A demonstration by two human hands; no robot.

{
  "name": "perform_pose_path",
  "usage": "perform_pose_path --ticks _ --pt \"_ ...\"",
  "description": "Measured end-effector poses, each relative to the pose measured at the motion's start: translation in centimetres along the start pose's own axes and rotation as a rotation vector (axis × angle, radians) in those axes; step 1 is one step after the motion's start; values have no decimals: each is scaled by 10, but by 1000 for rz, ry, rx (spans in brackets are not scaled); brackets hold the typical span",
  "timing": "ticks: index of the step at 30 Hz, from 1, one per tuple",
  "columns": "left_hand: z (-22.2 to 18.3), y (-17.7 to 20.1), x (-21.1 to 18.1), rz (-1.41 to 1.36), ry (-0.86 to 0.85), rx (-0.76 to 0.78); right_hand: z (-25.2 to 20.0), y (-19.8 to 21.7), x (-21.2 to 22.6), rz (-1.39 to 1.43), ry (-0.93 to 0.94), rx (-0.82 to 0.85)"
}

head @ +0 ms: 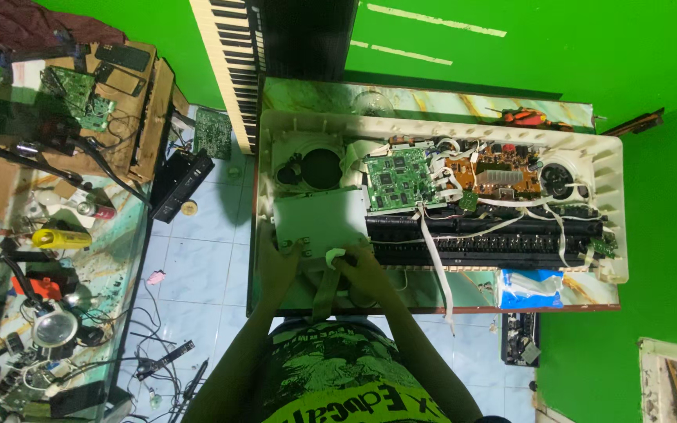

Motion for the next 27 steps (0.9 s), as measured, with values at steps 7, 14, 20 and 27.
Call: perform_pose_path --ticks 7,14,20,27 --pt "7 -13 51 -145 241 -57 -8 16 12 87 157 33" --pt "16 -13 89 -559 86 172 -8 26 25 157 68 58" --pt "14 -16 112 -557 -4 181 -11 32 30 185 91 36" --pt "-21 -26 89 -644 3 23 -37 59 73 147 75 24"
Point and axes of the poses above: each hand's wrist, its own z-axis towards the middle knuckle, its own y-axis out of the back of the hand, x = y × z, the point moved 3 cm from there along z, towards the middle knuckle, and after that the axes turned 13 degrees about x, right-handed, at the moved point
